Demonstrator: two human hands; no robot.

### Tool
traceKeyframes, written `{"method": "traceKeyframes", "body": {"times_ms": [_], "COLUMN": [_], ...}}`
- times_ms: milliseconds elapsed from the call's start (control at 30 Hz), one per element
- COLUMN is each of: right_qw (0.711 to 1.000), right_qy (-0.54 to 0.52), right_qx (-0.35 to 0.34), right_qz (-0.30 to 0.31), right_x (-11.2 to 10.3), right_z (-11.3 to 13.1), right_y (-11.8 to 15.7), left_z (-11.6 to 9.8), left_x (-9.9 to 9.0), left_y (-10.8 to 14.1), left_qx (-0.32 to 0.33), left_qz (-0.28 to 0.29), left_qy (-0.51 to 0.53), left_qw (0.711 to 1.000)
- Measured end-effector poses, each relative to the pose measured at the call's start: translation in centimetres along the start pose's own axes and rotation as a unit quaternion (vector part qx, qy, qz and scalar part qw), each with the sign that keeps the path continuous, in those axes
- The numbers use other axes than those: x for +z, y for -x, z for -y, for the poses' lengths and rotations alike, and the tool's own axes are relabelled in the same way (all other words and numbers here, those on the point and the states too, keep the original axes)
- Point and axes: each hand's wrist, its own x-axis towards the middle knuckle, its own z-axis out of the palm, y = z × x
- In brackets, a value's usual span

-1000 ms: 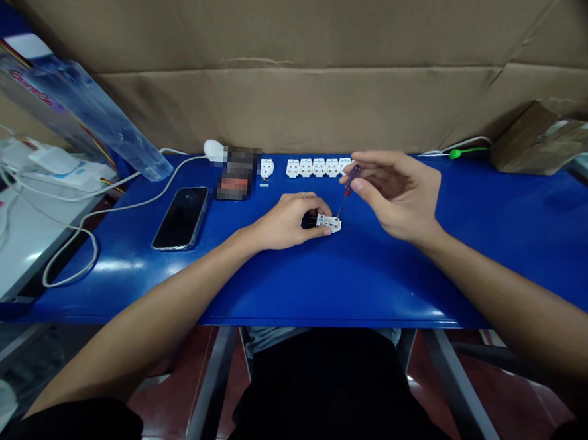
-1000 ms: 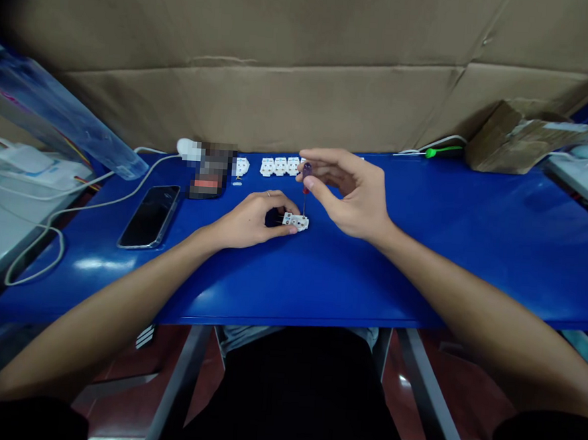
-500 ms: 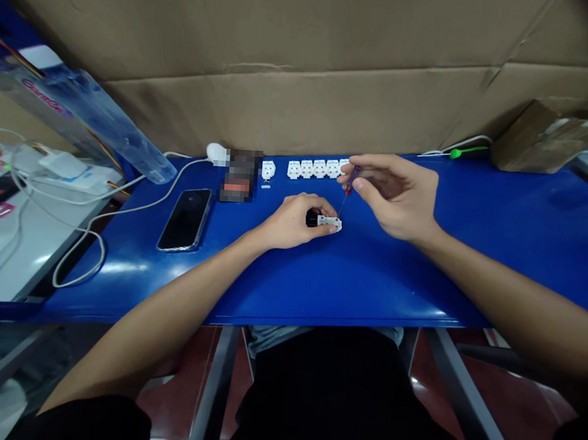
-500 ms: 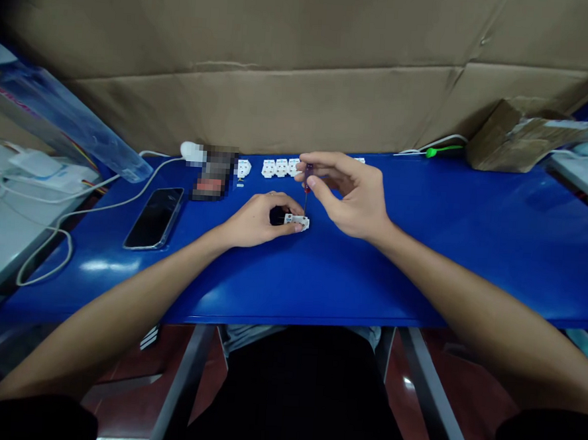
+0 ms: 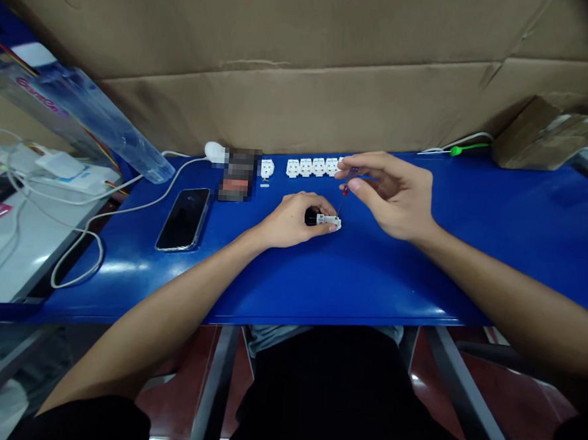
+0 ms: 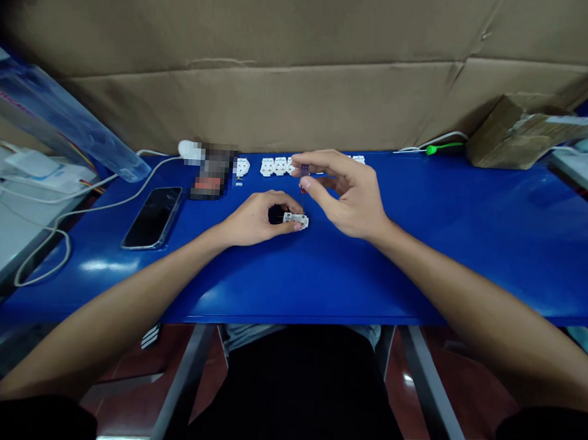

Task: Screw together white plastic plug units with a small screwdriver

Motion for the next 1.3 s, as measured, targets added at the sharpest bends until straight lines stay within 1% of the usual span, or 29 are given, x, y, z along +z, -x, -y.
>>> {"method": "traceKeyframes", "body": {"times_ms": [133, 200, 333, 433, 533, 700, 800, 900, 1000, 1067, 1133, 1233, 1300], "right_qw": [0.999, 0.999, 1.0, 1.0, 1.0, 0.999, 0.999, 1.0, 1.0, 0.998, 0.997, 0.998, 0.999], "right_qy": [0.014, 0.006, -0.007, -0.003, 0.021, 0.018, 0.012, 0.013, 0.026, 0.041, 0.051, 0.05, 0.042], "right_qx": [-0.022, -0.011, 0.013, -0.007, -0.018, -0.002, 0.007, 0.015, -0.013, -0.046, -0.063, -0.039, -0.018], "right_qz": [-0.025, -0.031, -0.009, 0.001, -0.011, -0.033, -0.03, -0.014, 0.001, 0.0, -0.01, -0.023, -0.018], "right_x": [-0.05, 0.09, 0.18, -0.07, -0.28, -0.01, 0.17, 0.08, -0.21, -0.38, -0.42, -0.27, -0.16], "right_z": [-0.09, -0.22, -0.2, -0.06, -0.1, -0.33, -0.17, 0.06, 0.14, 0.06, -0.09, -0.25, -0.24], "right_y": [-0.13, -0.1, 0.04, -0.02, -0.17, -0.26, -0.19, -0.14, -0.22, -0.27, -0.24, -0.01, 0.15], "left_z": [0.06, 0.12, 0.18, 0.08, -0.05, -0.21, -0.39, -0.53, -0.49, -0.44, -0.45, -0.59, -0.71], "left_x": [-0.02, -0.03, -0.01, 0.02, 0.04, 0.01, -0.01, 0.12, 0.44, 0.64, 0.77, 0.82, 0.8], "left_y": [0.06, 0.06, 0.03, 0.04, 0.0, -0.2, -0.27, -0.28, -0.29, -0.31, -0.32, -0.33, -0.34], "left_qx": [-0.001, 0.0, 0.0, 0.0, 0.0, -0.001, -0.012, -0.02, -0.023, -0.023, -0.024, -0.025, -0.026], "left_qz": [0.003, 0.001, 0.001, 0.0, -0.002, -0.011, -0.013, -0.018, -0.029, -0.032, -0.033, -0.031, -0.028], "left_qy": [-0.002, -0.004, -0.004, -0.005, 0.0, 0.004, 0.016, 0.027, 0.023, 0.02, 0.018, 0.019, 0.022], "left_qw": [1.0, 1.0, 1.0, 1.0, 1.0, 1.0, 1.0, 0.999, 0.999, 0.999, 0.999, 0.999, 0.999]}}
